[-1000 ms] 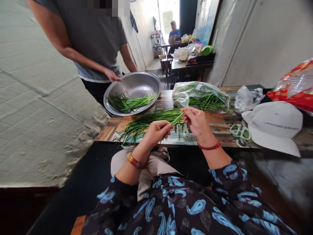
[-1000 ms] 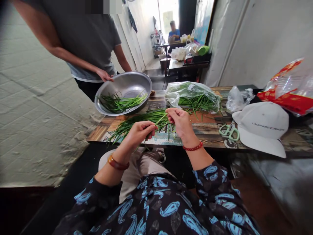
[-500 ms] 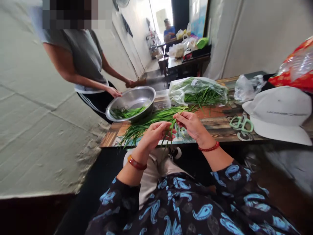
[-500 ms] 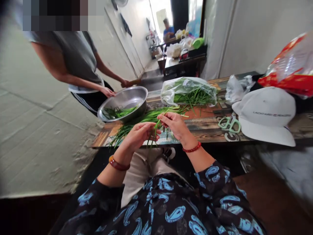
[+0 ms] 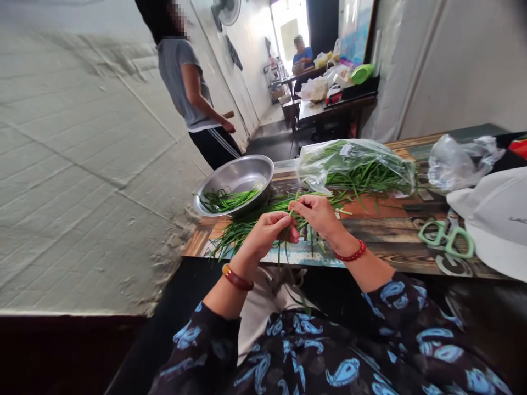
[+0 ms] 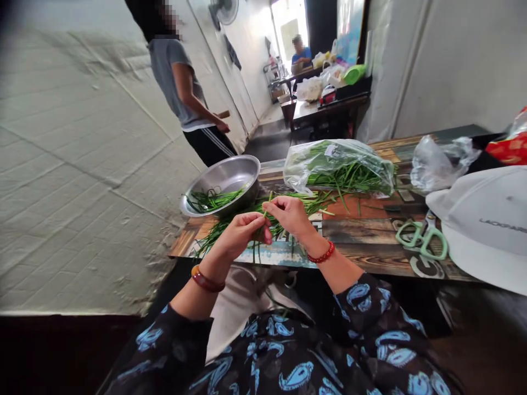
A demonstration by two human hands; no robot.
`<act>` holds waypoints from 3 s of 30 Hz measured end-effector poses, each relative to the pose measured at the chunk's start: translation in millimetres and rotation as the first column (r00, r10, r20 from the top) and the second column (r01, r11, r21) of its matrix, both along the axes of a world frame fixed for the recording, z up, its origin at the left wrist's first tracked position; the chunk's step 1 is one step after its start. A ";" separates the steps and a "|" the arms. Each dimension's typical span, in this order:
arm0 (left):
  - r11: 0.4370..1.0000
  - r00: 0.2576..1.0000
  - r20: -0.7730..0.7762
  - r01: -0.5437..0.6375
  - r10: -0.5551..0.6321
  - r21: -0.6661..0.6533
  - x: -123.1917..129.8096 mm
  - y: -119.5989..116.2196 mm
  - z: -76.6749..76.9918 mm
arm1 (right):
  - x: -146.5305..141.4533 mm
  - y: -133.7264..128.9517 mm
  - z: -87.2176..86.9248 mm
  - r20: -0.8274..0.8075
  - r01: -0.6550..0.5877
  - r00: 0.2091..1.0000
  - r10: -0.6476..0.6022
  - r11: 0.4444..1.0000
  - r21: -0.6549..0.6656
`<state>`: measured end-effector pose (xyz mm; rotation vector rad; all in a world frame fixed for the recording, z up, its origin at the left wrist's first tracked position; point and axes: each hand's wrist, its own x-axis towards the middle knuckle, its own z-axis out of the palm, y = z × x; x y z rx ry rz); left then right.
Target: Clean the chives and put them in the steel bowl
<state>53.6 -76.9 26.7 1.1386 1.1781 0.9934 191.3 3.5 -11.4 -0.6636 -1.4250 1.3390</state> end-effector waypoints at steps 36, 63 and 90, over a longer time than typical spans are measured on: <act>0.985 0.970 -0.172 0.169 -0.169 -0.016 7.2 55.7 -35.8 | 74.3 37.5 -13.2 0.478 -0.126 0.861 -0.173 0.839 0.530; 0.998 0.973 0.220 -0.066 0.066 -0.005 -23.3 51.6 -75.3 | 72.1 75.3 -72.0 0.620 0.103 0.654 -0.434 0.862 0.496; 0.754 0.823 -0.388 -0.074 0.416 0.652 -2.5 141.6 -38.0 | 68.9 106.9 -42.4 0.463 0.073 0.836 -0.294 0.896 0.438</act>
